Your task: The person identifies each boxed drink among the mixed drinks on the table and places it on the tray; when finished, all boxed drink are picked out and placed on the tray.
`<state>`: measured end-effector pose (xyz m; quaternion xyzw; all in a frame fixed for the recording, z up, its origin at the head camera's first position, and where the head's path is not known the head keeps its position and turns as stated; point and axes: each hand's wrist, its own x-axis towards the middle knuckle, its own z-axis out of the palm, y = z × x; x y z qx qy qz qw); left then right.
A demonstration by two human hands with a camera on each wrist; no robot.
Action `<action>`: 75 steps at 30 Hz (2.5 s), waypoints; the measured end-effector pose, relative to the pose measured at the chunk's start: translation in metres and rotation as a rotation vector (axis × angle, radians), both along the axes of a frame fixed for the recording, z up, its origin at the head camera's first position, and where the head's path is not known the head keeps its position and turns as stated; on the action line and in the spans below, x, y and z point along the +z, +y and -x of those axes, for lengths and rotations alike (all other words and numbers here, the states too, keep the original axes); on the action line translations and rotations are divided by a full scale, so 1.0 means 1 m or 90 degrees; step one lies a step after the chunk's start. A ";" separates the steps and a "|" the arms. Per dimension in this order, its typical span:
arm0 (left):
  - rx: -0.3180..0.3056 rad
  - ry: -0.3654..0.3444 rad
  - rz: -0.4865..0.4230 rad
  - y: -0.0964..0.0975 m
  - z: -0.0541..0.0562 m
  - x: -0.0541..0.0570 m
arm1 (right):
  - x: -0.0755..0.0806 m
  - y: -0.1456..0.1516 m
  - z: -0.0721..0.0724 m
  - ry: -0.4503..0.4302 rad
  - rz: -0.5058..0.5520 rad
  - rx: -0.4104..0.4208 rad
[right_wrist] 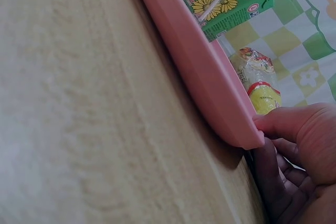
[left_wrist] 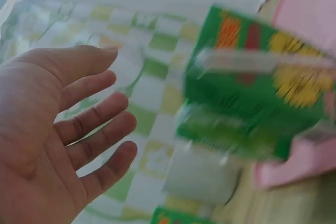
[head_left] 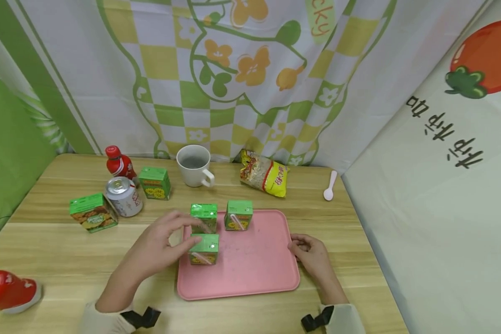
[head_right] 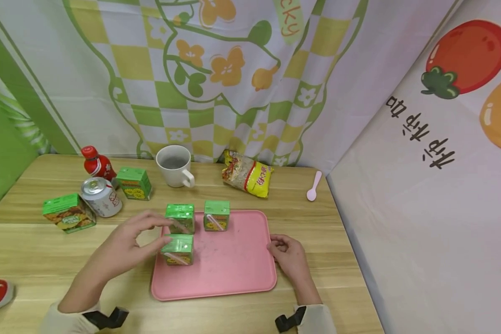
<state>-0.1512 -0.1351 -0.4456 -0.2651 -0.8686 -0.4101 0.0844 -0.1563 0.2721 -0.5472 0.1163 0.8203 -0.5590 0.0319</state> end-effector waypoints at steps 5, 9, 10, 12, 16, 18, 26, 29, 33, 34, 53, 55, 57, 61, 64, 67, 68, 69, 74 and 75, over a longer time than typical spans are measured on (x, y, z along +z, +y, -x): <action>0.068 0.058 -0.032 -0.029 0.000 0.014 | 0.000 0.001 -0.001 -0.001 0.001 0.003; 0.110 0.069 -0.049 -0.054 0.001 0.018 | 0.002 -0.001 -0.001 -0.007 -0.006 -0.003; 0.120 0.072 -0.054 -0.060 0.001 0.019 | 0.002 -0.001 -0.001 -0.008 -0.009 -0.004; 0.139 0.079 -0.067 -0.073 0.001 0.018 | 0.002 -0.001 -0.001 -0.011 -0.015 -0.007; 0.180 0.076 -0.102 -0.099 0.005 0.013 | 0.001 0.000 0.000 -0.013 -0.022 -0.009; 0.209 0.058 -0.117 -0.110 0.007 0.009 | 0.001 0.000 0.000 -0.016 -0.023 -0.012; 0.449 -0.057 -0.149 -0.146 0.015 -0.014 | 0.002 -0.001 0.000 -0.016 -0.018 -0.011; 0.489 -0.088 -0.165 -0.155 0.018 -0.019 | 0.002 -0.002 0.000 -0.010 -0.012 -0.007; 0.449 -0.123 -0.122 -0.163 0.020 -0.024 | 0.001 -0.002 0.000 -0.003 -0.008 -0.005; 0.438 -0.132 -0.113 -0.164 0.020 -0.025 | 0.001 -0.002 0.000 -0.001 -0.009 -0.003; 0.465 -0.188 -0.013 -0.170 0.020 -0.032 | -0.003 -0.002 0.000 0.001 -0.032 -0.013; 0.478 -0.193 -0.017 -0.168 0.020 -0.033 | -0.003 -0.002 0.000 0.001 -0.033 -0.014; 0.492 -0.195 -0.019 -0.168 0.019 -0.034 | -0.004 -0.002 0.000 0.000 -0.033 -0.013; 0.501 -0.196 -0.013 -0.165 0.014 -0.033 | -0.006 -0.001 0.001 -0.004 -0.035 -0.013; 0.491 -0.203 -0.008 -0.161 0.009 -0.030 | -0.006 0.000 0.001 -0.005 -0.036 -0.012; 0.480 -0.201 0.000 -0.156 0.005 -0.023 | -0.005 0.000 0.002 -0.001 -0.036 -0.008; 0.474 -0.193 0.003 -0.153 0.004 -0.020 | -0.005 0.000 0.002 -0.002 -0.037 -0.007; 0.465 -0.183 0.007 -0.151 0.003 -0.017 | -0.004 0.001 0.002 -0.002 -0.038 -0.006; 0.398 -0.103 -0.007 -0.129 -0.001 0.002 | -0.004 0.001 0.002 -0.002 -0.033 -0.008; 0.381 -0.086 -0.016 -0.123 -0.002 0.007 | -0.005 0.001 0.002 -0.001 -0.030 -0.009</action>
